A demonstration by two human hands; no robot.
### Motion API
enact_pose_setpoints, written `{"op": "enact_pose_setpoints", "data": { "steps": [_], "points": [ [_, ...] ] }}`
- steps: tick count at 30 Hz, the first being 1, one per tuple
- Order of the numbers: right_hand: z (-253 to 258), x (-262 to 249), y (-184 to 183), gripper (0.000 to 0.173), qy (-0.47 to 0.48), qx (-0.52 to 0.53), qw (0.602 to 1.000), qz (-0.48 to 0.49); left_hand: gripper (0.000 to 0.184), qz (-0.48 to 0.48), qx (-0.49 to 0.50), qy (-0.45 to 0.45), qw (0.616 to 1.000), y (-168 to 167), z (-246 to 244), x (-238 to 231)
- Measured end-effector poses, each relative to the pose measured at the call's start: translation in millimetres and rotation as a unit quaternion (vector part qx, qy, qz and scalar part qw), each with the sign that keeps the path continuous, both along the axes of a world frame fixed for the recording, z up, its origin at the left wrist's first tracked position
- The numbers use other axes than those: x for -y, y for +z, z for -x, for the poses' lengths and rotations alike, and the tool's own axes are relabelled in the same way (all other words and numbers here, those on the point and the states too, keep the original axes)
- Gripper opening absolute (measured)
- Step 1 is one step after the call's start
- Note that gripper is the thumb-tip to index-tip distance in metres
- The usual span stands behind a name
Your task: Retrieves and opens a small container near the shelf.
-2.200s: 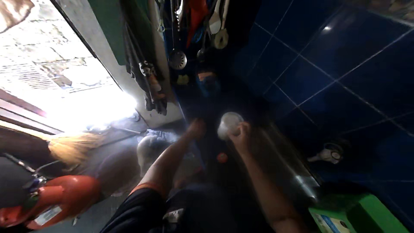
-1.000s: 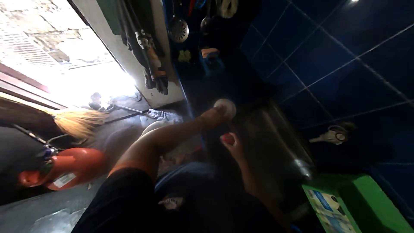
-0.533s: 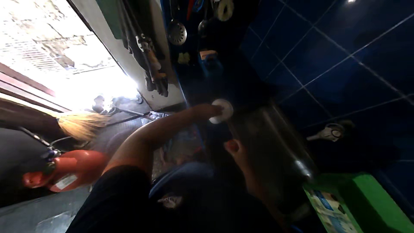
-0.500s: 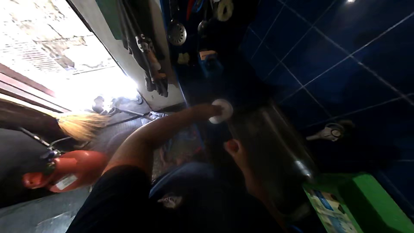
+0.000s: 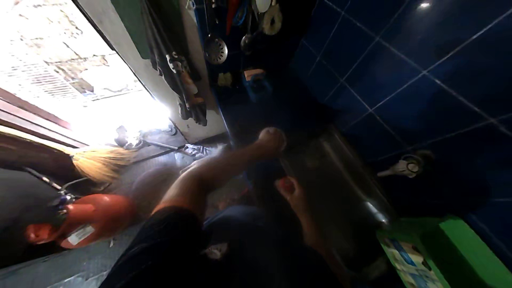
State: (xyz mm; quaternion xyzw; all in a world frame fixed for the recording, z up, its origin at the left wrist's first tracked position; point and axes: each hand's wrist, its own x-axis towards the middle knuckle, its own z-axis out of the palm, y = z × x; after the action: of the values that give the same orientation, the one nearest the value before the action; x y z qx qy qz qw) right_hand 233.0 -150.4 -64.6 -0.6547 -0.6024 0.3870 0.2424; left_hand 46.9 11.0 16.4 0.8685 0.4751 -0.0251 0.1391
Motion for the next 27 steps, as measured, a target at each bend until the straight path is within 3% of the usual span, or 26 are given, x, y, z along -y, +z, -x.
{"op": "enact_pose_setpoints", "data": {
  "steps": [4,9,13,17,19,21,24,27],
  "points": [
    [1,1,0,0.064,0.004,-0.006,1.000,-0.017,0.044,-0.021,-0.024,0.017,0.999,-25,-25,-1],
    [-9,13,-7,0.061,-0.005,-0.023,0.999,-0.043,0.031,0.020,0.021,-0.064,0.998,1,3,23],
    [-16,16,-5,0.057,-0.033,-0.021,0.998,-0.055,0.027,-0.046,0.065,-0.133,0.988,22,44,35],
    [-14,12,-4,0.057,-0.044,-0.004,0.997,-0.068,0.029,-0.076,0.243,0.010,0.967,43,69,19],
    [-10,8,-1,0.058,-0.033,0.011,0.996,-0.077,0.029,-0.073,0.355,0.135,0.922,50,83,9],
    [-7,7,6,0.061,-0.029,-0.002,0.996,-0.084,0.030,-0.057,0.451,0.273,0.848,46,99,8],
    [-8,11,17,0.059,-0.043,-0.050,0.994,-0.092,0.035,-0.004,0.522,0.426,0.739,1,127,29],
    [-13,16,30,0.059,-0.053,-0.064,0.994,-0.072,0.038,0.121,0.498,0.485,0.708,-67,136,71]
  ]
}}
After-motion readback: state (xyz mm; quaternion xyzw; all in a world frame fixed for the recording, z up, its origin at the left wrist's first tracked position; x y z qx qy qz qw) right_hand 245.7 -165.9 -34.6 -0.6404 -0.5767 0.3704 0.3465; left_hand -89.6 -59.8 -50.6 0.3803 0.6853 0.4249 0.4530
